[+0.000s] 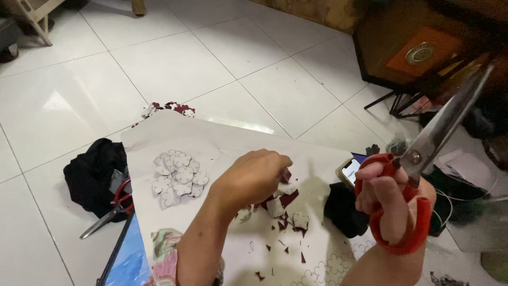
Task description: The person sits at a work board and uses red-handled scissors to trim the edges of small flower-shaped cutouts, one at a time, rotating each piece in their fingers to cut around the scalloped outline. Trimmed pieces are set on a growing pile while scraps accumulate on the board.
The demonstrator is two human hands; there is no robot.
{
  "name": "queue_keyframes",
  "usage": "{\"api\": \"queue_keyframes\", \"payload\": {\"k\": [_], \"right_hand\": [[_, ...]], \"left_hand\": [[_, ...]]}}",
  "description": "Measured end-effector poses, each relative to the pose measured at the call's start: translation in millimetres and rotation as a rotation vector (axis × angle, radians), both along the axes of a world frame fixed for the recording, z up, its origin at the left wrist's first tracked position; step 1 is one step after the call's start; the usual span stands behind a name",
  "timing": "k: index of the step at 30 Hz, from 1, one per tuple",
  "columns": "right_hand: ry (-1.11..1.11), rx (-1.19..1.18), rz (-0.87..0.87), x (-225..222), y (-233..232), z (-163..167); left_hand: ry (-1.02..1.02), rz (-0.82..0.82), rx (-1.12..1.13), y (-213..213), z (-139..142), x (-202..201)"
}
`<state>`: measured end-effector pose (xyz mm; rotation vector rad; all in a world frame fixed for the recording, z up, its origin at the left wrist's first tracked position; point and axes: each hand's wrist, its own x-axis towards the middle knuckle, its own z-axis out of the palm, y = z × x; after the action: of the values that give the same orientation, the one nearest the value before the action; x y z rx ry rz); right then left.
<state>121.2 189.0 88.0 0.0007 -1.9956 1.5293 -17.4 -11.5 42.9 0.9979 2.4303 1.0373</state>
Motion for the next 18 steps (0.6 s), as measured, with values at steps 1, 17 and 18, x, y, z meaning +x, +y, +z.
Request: {"api": "queue_keyframes", "payload": {"k": [1,17,18], "right_hand": [[0.002,0.002,-0.012,-0.6,-1.3,-0.4],[-0.013,0.208,0.044,8.9,11.8,12.8],[-0.012,0.215,0.093,8.5,18.4,12.2]], "left_hand": [[0.044,0.011,0.027,-3.2,5.9,3.0],[0.233,0.047,-0.160,66.2,-84.7,10.7],[0.261,0.012,-0.179,67.6,-83.2,13.4]]}}
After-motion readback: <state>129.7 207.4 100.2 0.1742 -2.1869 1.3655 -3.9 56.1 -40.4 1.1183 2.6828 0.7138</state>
